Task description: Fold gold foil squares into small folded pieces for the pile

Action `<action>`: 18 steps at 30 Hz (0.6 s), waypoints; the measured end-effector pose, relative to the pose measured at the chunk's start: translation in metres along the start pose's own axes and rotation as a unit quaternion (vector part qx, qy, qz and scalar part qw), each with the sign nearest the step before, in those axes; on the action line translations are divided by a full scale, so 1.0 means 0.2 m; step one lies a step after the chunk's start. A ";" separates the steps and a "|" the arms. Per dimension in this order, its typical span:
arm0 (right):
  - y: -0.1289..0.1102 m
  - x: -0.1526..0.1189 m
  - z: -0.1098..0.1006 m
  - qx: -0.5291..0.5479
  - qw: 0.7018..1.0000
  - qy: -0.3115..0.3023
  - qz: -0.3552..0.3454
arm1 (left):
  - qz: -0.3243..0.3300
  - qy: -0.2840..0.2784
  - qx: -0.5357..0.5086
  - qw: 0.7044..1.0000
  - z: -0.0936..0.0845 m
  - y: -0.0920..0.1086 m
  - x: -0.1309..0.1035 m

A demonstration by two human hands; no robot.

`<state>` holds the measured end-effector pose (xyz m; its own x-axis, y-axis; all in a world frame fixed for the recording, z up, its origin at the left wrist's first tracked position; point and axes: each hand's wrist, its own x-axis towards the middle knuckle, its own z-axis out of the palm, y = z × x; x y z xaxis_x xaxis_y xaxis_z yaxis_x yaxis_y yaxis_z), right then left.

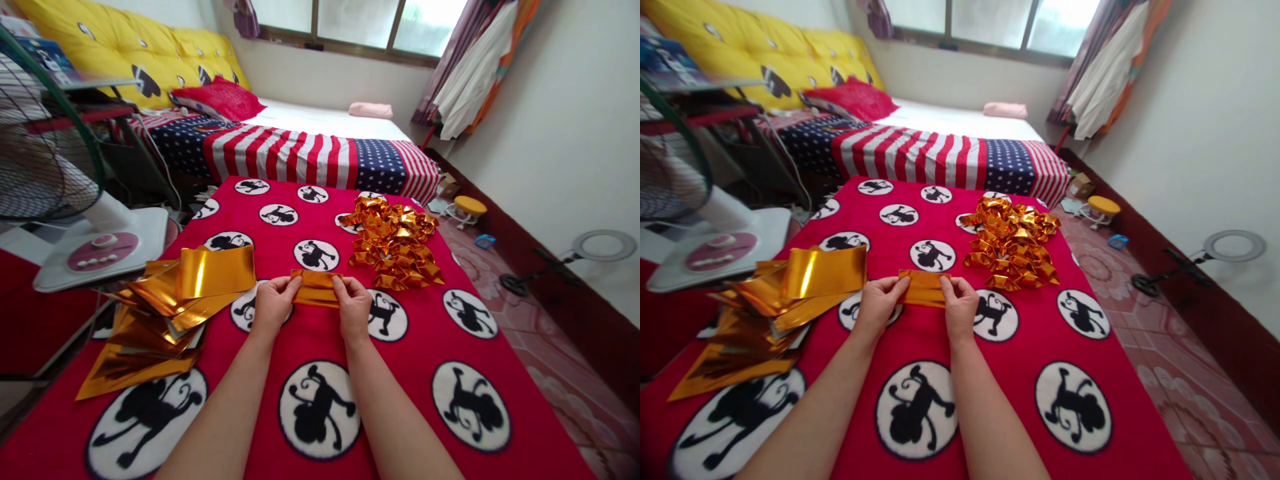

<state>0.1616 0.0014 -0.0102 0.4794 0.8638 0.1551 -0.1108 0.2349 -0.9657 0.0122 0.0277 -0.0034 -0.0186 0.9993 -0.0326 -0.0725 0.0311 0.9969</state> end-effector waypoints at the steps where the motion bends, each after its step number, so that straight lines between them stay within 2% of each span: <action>1: 0.00 0.00 0.00 -0.003 1.000 0.001 0.001 | 0.000 0.001 0.001 1.000 0.00 0.00 0.00; 5: 0.00 0.00 0.00 -0.028 1.000 0.004 0.001 | 0.017 0.008 0.031 0.999 0.00 0.01 0.00; 7: 0.01 -0.01 0.00 -0.042 0.999 0.003 -0.003 | 0.048 0.036 0.087 0.994 0.00 0.01 -0.01; 11: 0.00 -0.01 0.00 -0.058 0.998 0.004 -0.010 | 0.102 0.102 0.201 0.969 -0.01 0.00 -0.01; 15: 0.01 -0.01 0.00 -0.068 0.998 0.005 -0.006 | 0.109 0.107 0.273 0.950 -0.02 0.00 -0.01; 18: 0.02 -0.01 -0.01 -0.093 0.996 0.008 -0.011 | 0.128 0.110 0.341 0.925 -0.03 0.00 -0.01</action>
<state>0.1616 0.0004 -0.0151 0.4945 0.8513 0.1753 0.0621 0.1665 -0.9841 0.0053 0.0256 -0.0039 -0.1565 0.9496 0.2716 0.6073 -0.1243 0.7847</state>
